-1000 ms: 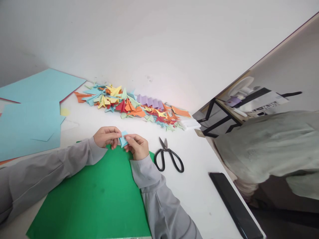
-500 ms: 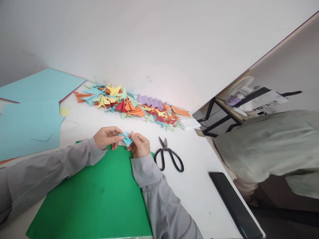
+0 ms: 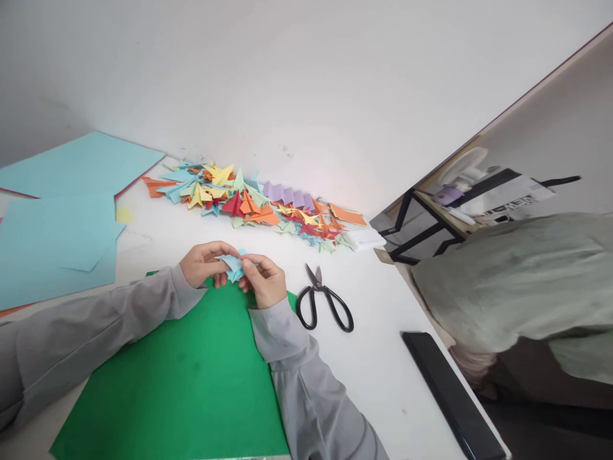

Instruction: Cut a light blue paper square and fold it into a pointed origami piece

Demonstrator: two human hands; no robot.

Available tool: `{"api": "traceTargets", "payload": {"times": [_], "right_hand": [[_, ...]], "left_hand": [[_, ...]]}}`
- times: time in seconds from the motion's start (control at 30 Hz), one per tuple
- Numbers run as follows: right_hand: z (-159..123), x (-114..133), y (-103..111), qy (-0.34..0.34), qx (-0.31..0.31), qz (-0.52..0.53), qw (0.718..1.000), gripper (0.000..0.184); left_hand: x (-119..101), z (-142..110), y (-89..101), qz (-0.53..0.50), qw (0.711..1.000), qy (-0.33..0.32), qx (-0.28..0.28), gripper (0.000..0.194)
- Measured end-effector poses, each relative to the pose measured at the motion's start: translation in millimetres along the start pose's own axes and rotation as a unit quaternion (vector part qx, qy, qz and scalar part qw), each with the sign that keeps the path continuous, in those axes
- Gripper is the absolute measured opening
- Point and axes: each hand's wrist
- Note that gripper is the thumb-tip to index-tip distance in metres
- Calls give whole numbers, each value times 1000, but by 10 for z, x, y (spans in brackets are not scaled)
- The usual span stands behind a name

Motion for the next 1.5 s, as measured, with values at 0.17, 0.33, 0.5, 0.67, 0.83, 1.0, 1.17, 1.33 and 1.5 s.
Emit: {"api": "traceTargets", "payload": {"times": [0.17,0.33,0.5,0.67,0.83,1.0,1.17,1.33,1.5], "right_hand": [[5,14,7,12,40,-18,999,36],[14,27,-5,15,58,-24,998,48],[-27,42,-41,41,24,-56,997,33],[-71,16,-56,93,2,-153,984,18],[-65,-11,-38,124,-24,-143,982,14],[-58,-26,-24,130,-29,-111,985,11],[-49,-45,-20,141,-38,-105,984,11],[-40,-7,-29,147,-67,-102,981,11],[-44,26,-37,130,-85,-122,980,10]], "left_hand": [[7,23,14,-20,999,24,-20,27],[25,24,11,-25,999,1,-32,42],[58,5,-14,6,999,-21,-34,33],[74,-7,-32,17,998,-28,-49,24],[57,-32,-35,33,997,-32,-58,20],[53,-42,-26,45,996,-45,-57,21],[73,-32,-10,60,997,-41,-37,25],[64,-35,-6,71,995,-51,-48,23],[36,-47,-21,73,994,-49,-58,21]]}}
Point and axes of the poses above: each hand's wrist, its own z-axis towards the middle knuckle, its own y-axis out of the back of the hand, x = y × z, and after that the axes turned 13 degrees about -x, right-handed
